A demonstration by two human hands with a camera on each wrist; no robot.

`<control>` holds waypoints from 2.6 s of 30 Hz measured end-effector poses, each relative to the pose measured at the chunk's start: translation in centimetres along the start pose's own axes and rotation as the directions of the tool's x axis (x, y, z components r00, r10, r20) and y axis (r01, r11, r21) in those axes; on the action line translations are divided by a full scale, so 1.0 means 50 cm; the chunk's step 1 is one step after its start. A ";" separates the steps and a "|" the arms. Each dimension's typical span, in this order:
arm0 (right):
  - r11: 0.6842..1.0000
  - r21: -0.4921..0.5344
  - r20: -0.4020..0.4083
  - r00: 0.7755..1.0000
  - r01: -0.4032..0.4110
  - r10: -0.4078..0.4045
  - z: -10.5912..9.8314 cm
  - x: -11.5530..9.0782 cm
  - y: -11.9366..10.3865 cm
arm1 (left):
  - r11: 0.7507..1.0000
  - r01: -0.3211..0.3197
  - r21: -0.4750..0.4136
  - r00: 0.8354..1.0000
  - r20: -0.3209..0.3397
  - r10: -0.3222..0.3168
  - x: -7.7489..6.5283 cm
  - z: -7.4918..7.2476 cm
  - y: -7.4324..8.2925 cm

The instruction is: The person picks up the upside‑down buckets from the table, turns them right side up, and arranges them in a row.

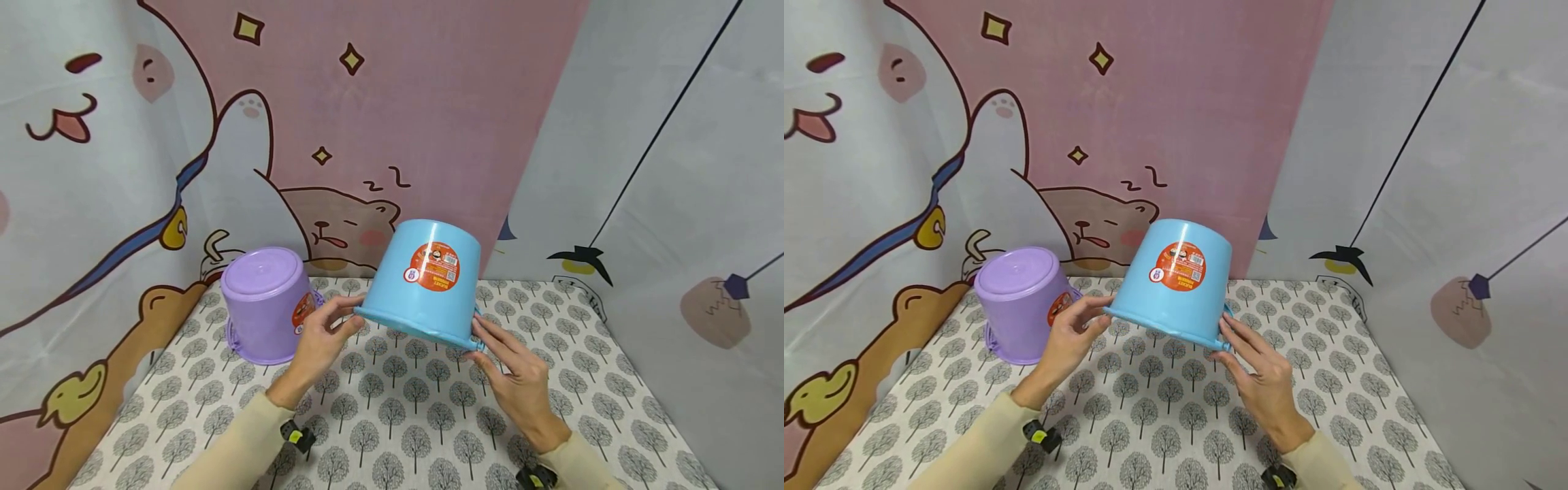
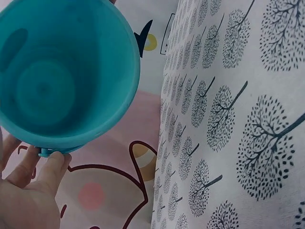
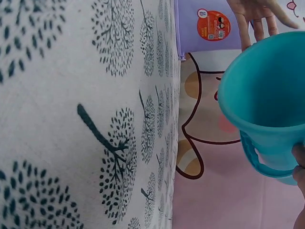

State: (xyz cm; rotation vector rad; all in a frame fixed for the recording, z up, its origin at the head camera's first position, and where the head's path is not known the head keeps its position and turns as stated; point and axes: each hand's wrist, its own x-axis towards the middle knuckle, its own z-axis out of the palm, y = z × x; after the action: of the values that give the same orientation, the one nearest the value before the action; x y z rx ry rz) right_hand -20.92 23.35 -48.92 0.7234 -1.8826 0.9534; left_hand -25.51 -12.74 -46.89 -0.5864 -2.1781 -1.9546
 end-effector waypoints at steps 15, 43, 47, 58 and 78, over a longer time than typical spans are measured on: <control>0.998 0.047 -0.059 0.997 0.044 -0.041 0.008 0.013 0.001 | 0.962 -0.241 0.125 0.961 -0.104 0.254 0.004 0.003 0.004; 0.996 0.036 0.064 0.995 0.079 -0.081 0.003 0.032 0.011 | 0.749 -0.518 0.414 0.832 0.042 0.553 -0.001 -0.012 -0.001; 0.997 0.041 0.096 0.993 0.070 -0.074 0.001 0.037 0.009 | 0.737 -0.529 0.421 0.825 0.051 0.563 -0.001 -0.015 0.002; 0.998 0.061 0.148 0.988 0.034 -0.043 -0.009 0.050 0.011 | 0.765 -0.516 0.386 0.836 0.034 0.547 0.003 -0.022 0.017; 0.984 0.130 0.280 0.957 -0.122 0.082 -0.028 0.076 0.032 | 0.854 -0.440 0.276 0.894 0.050 0.445 0.026 -0.017 0.030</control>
State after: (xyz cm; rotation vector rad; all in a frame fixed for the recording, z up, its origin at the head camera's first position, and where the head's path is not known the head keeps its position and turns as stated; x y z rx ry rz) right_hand -23.22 24.99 -45.61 0.8893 -2.1236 1.1126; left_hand -26.23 -13.25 -44.89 -0.9201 -2.0251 -1.3798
